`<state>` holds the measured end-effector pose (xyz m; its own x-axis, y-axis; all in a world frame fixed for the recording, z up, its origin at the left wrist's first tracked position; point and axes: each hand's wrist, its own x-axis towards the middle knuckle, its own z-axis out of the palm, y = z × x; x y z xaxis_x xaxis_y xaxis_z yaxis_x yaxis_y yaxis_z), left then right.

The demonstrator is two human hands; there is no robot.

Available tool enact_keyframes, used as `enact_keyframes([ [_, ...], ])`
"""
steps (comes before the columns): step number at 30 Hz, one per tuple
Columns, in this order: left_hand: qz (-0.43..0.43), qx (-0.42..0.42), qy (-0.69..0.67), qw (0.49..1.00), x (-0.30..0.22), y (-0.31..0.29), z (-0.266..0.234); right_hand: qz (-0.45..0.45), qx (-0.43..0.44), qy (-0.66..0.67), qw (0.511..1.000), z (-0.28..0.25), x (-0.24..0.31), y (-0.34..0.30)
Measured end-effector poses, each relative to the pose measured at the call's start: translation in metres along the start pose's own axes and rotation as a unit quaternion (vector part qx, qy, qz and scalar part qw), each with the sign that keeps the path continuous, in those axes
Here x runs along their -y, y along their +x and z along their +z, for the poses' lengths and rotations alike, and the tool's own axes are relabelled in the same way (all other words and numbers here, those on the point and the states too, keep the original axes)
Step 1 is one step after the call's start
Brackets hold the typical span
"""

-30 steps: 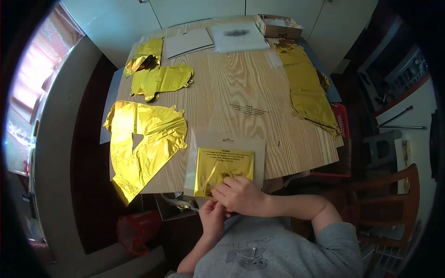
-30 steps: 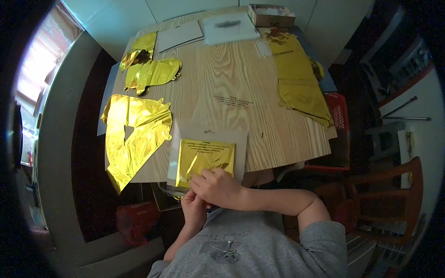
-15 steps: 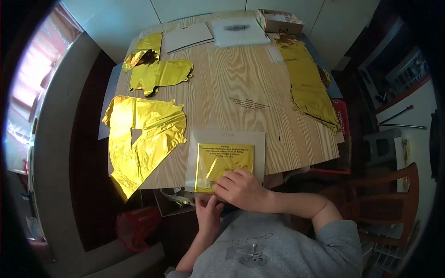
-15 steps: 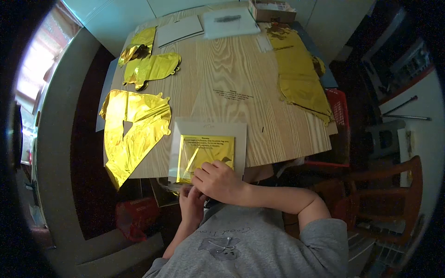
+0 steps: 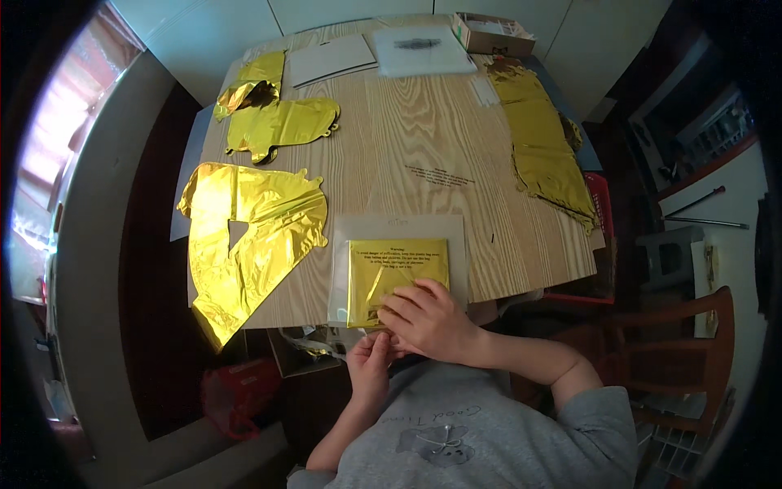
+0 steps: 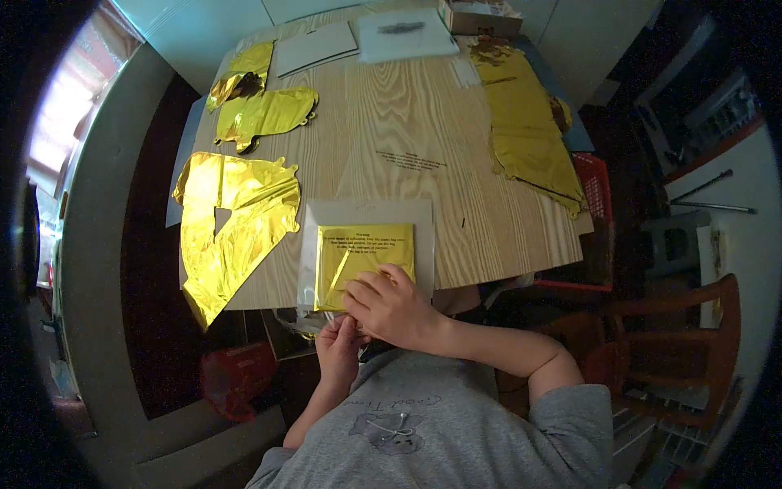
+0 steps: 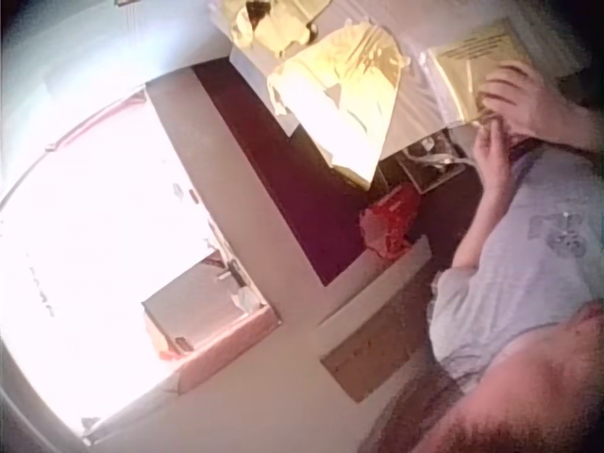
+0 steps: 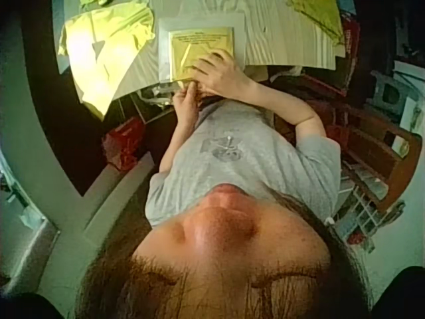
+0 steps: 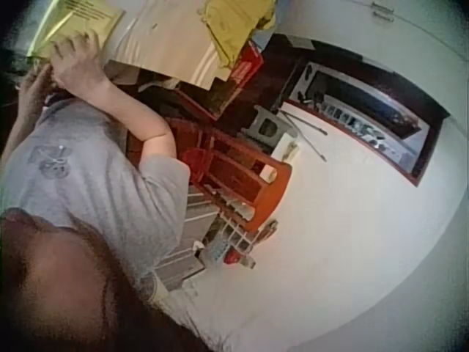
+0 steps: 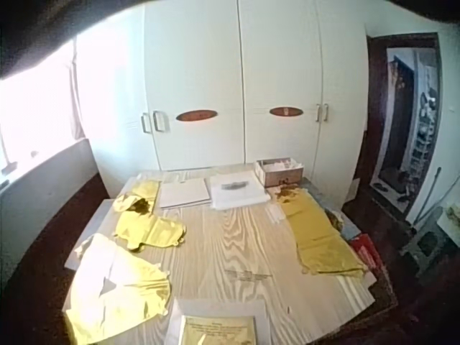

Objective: The recorder is assembling gold-colored foil sheets onto white rods using small fasteners at a wooden workstation.

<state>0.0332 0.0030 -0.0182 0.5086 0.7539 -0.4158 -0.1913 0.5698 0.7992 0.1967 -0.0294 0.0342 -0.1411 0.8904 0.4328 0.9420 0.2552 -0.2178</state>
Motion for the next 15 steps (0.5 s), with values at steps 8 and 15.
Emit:
enact_keyframes([
  [8,-0.025,-0.012,-0.009,1.0,0.0,0.006,0.003,0.031,-0.036,-0.038,0.998,0.003,-0.007,0.002],
  [15,-0.068,0.08,0.186,0.977,-0.031,-0.003,0.002,0.052,0.001,0.025,0.998,-0.01,-0.034,-0.002],
])
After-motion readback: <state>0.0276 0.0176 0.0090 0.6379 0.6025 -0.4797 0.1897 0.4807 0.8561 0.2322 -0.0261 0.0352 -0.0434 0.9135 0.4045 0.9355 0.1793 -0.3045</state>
